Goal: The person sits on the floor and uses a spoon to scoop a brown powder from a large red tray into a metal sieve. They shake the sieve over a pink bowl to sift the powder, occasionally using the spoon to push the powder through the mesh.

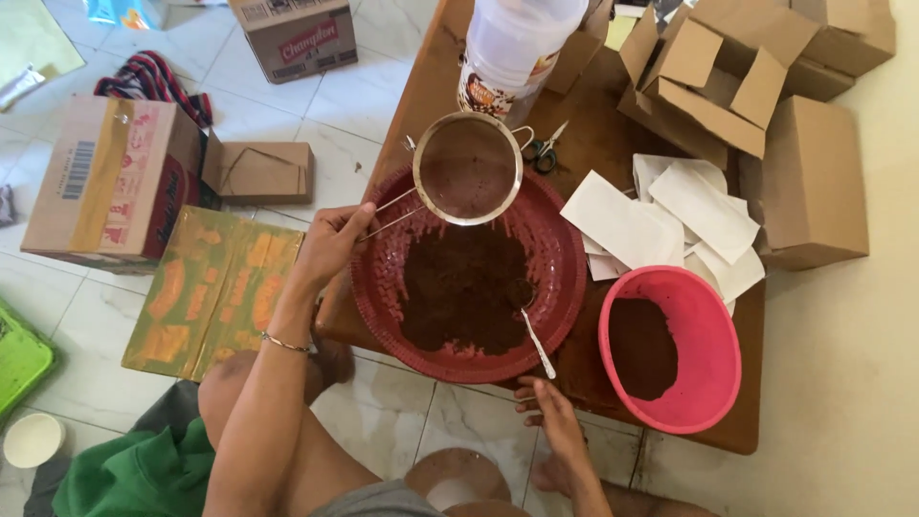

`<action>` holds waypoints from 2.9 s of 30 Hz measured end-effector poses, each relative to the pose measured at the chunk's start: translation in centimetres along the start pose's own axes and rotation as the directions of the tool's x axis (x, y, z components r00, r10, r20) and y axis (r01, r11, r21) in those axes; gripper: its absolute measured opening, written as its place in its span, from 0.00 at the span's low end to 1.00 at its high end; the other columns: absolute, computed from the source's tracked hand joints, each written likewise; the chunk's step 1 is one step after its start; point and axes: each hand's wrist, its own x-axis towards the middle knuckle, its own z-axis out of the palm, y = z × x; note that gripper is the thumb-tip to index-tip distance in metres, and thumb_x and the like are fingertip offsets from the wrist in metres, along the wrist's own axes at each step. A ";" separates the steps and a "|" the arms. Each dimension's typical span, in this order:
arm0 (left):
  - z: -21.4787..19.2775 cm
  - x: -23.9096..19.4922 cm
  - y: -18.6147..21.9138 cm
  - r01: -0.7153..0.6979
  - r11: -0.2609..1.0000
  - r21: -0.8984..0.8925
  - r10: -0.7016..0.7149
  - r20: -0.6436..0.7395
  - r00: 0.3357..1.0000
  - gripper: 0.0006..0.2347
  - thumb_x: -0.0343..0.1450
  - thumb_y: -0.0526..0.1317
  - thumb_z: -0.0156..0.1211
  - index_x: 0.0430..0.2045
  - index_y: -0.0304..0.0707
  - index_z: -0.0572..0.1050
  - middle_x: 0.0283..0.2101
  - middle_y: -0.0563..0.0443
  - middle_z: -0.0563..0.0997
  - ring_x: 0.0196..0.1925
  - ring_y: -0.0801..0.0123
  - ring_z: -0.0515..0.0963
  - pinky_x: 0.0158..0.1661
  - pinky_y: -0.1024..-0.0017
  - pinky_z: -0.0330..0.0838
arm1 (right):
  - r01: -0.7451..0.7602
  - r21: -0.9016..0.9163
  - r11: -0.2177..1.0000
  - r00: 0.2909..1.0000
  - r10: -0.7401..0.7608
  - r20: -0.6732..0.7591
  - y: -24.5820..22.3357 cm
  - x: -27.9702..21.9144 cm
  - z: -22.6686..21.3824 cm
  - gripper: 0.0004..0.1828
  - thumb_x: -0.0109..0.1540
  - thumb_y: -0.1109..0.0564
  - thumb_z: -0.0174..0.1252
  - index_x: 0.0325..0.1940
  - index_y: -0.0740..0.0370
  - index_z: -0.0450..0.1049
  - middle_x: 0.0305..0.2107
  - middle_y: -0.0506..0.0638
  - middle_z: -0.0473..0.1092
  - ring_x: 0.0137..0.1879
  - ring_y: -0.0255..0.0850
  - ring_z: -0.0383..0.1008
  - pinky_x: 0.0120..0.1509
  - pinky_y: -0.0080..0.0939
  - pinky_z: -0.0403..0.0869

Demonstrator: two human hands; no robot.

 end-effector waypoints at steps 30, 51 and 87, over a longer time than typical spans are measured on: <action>0.5 -1.4 1.9 -0.048 0.954 0.295 0.015 0.113 0.993 0.18 0.79 0.44 0.58 0.15 0.43 0.76 0.15 0.57 0.64 0.19 0.76 0.60 0.25 0.77 0.57 | 0.388 -0.476 0.789 0.869 -0.486 -0.096 -2.2 1.7 0.0 0.27 0.73 0.47 0.47 0.23 0.60 0.72 0.11 0.50 0.62 0.20 0.41 0.64 0.27 0.39 0.63; -1.6 0.8 -1.3 -0.073 0.875 0.478 0.038 0.083 0.996 0.19 0.84 0.46 0.56 0.22 0.39 0.80 0.16 0.61 0.65 0.18 0.80 0.59 0.22 0.79 0.52 | 0.553 -0.540 0.634 0.723 -0.688 -0.068 -5.2 -2.7 4.0 0.21 0.72 0.52 0.44 0.31 0.66 0.72 0.19 0.48 0.66 0.25 0.37 0.62 0.32 0.38 0.64; -1.3 -0.3 -0.7 -0.015 0.811 0.585 -0.034 0.071 0.997 0.24 0.84 0.49 0.58 0.16 0.38 0.74 0.16 0.61 0.61 0.19 0.78 0.56 0.23 0.77 0.52 | 0.733 -0.541 0.412 0.509 -0.860 0.035 -10.8 -6.2 4.8 0.17 0.73 0.59 0.44 0.36 0.69 0.73 0.22 0.51 0.69 0.25 0.36 0.62 0.30 0.35 0.62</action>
